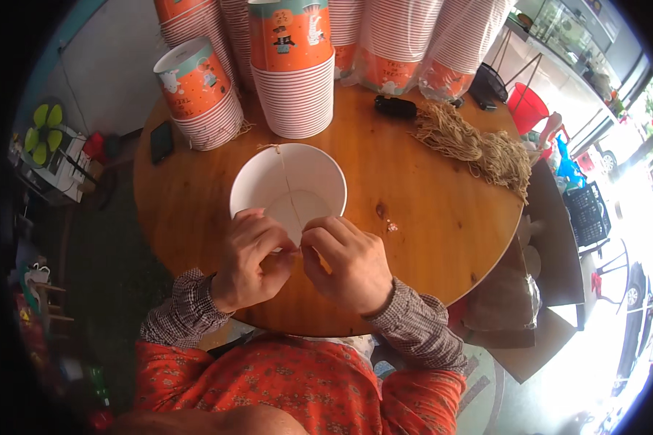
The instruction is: Attaching rope handles to paper buckets by threading them through pre-punched holes.
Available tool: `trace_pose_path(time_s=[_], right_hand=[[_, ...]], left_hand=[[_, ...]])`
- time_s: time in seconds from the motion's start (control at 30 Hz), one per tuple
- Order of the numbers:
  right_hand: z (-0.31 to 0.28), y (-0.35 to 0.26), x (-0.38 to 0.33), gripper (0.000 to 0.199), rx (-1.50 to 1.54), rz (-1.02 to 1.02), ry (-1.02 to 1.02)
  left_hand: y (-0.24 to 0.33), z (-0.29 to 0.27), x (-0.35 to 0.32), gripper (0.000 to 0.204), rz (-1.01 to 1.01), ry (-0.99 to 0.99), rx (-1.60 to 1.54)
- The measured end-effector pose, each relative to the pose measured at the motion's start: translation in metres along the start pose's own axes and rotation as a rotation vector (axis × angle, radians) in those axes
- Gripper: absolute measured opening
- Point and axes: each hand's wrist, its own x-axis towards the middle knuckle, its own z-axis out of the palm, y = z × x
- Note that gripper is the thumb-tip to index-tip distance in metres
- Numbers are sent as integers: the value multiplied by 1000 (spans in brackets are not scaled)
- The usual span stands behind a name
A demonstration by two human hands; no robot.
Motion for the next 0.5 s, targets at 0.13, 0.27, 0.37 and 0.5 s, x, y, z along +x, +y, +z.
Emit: trace_pose_path(time_s=[0.13, 0.27, 0.37, 0.5], right_hand=[[-1, -1, 1, 15, -93, -73, 32], [-3, -4, 3, 14, -126, -110, 13], [-5, -3, 3, 15, -147, -112, 15], [-4, -1, 3, 18, -218, -154, 16]], left_hand=[[1, 3, 0, 14, -4, 20, 16], [-9, 12, -4, 17, 54, 73, -38], [-7, 13, -3, 17, 30, 92, -65], [-6, 9, -1, 15, 32, 82, -23]])
